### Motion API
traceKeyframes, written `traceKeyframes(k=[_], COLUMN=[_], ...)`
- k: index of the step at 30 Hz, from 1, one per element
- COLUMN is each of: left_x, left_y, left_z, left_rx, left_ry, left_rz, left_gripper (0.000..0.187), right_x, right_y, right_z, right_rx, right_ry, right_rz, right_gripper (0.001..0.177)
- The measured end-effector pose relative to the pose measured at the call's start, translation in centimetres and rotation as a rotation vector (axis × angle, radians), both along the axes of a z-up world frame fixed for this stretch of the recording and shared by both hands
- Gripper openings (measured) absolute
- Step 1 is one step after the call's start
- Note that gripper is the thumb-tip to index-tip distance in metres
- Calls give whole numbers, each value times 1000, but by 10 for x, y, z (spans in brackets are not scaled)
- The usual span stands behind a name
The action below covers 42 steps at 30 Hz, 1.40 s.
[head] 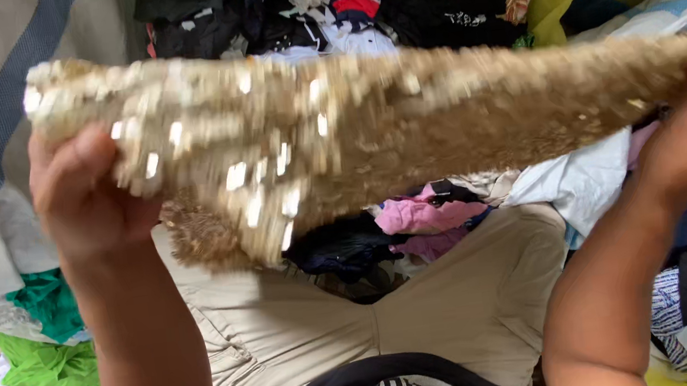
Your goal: The person sorts through a pile of clothes, picking up individual items like a floral dress, a green top, a gold sequined top, and a white tank top to look at them before placing them into different bags.
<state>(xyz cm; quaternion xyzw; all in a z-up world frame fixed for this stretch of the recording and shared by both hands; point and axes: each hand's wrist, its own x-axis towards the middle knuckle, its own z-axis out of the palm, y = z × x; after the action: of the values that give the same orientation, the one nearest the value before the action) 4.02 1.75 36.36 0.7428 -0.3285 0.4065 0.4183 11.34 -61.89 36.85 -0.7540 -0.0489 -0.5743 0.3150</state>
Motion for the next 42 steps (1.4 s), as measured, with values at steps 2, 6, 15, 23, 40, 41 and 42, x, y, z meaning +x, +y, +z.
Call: traceKeyframes(k=[2,6,15,23,40,41,42], left_x=[29,113,143,22,-21,-21,-22], left_y=[-42,-63,-47,-9,-13,-13,-13], left_z=[39,10,-202,-214,-265,-275,-285], left_rx=[-516,-1059,-642,392,-264,-315,-366], left_ry=[485,1201,1314,1814,1884,1886,1887], left_rz=[-146,-277,138,523,287,296,305], left_gripper=[23,18,52,46,81,81,83], right_x=[42,151,136,-8,-38,-38,-38], right_y=[-9,-17,74,67,49,48,48], right_z=[-18,-125,-230,-217,-269,-269,-269], right_rx=[-127,-35,108,-161,-655,-651,-646], right_ry=[60,496,1001,1736,1757,1761,1766], right_rz=[47,135,171,456,491,494,498], right_gripper=[29,26,70,41,27,27,27])
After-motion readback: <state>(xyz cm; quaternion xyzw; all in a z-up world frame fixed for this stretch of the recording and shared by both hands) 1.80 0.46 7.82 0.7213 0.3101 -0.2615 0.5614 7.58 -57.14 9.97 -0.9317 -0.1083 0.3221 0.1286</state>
